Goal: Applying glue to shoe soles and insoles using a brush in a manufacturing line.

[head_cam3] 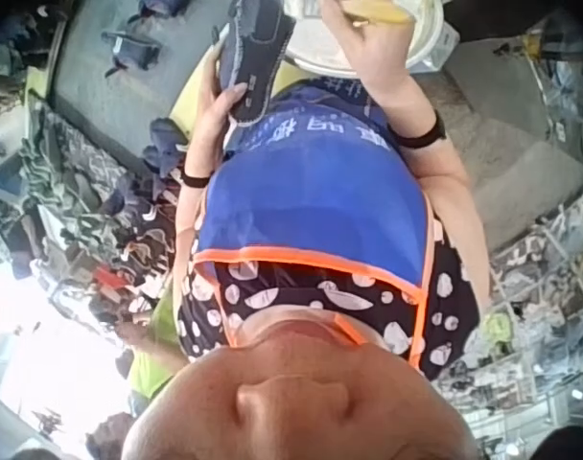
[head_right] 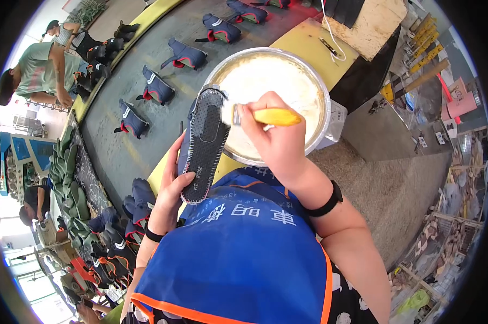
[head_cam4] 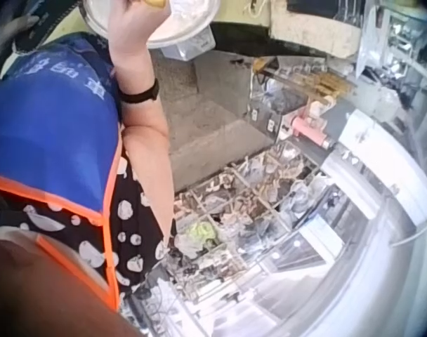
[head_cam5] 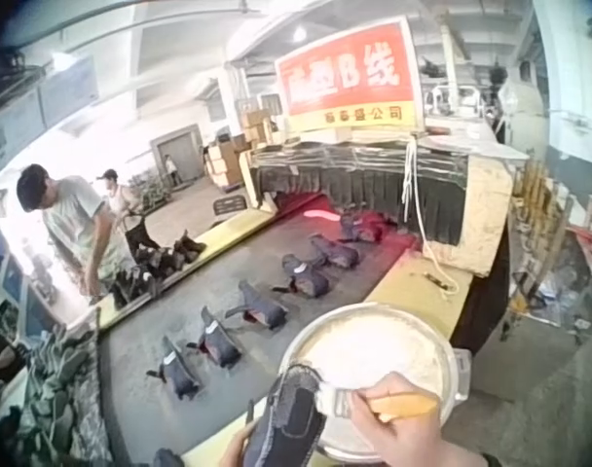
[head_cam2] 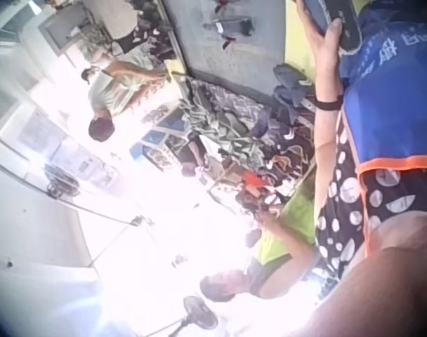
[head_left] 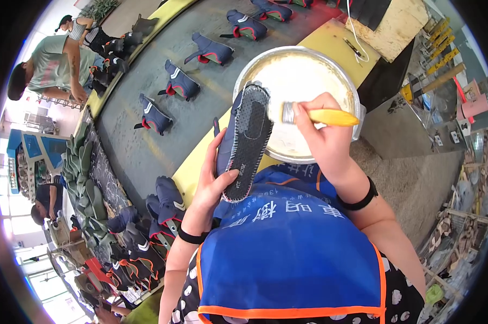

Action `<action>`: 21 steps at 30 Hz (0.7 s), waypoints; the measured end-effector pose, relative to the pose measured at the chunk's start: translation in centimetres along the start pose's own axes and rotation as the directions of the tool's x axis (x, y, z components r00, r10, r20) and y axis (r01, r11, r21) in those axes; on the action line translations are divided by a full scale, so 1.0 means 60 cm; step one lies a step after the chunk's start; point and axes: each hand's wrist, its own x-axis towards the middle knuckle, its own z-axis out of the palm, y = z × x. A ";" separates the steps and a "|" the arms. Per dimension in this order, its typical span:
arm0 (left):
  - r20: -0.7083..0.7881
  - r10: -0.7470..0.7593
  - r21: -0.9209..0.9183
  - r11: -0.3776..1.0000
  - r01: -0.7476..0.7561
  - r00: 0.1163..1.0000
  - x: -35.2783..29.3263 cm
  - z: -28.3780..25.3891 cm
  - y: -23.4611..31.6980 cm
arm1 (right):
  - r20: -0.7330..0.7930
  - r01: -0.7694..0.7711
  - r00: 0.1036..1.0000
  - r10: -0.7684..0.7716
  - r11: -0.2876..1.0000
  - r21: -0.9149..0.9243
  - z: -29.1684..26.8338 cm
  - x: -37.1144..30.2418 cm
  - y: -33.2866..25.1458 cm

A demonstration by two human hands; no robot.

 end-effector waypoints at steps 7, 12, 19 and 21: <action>-0.015 0.005 -0.025 1.000 -0.005 1.000 -0.003 -0.001 -0.012 | 0.097 0.005 0.995 -0.002 0.999 -0.038 0.015 -0.041 -0.003; -0.001 0.033 0.012 0.999 -0.033 0.999 -0.009 -0.014 -0.018 | 0.221 -0.098 0.968 0.115 0.991 -0.089 0.008 -0.034 -0.022; 0.156 0.065 0.117 0.990 -0.083 0.986 -0.014 -0.049 -0.015 | 0.125 0.038 0.992 -0.002 0.958 -0.286 -0.018 0.079 0.022; 0.163 0.046 0.094 0.994 -0.062 0.986 -0.016 -0.051 -0.007 | 0.138 0.052 0.990 -0.020 0.971 -0.234 -0.016 0.091 0.030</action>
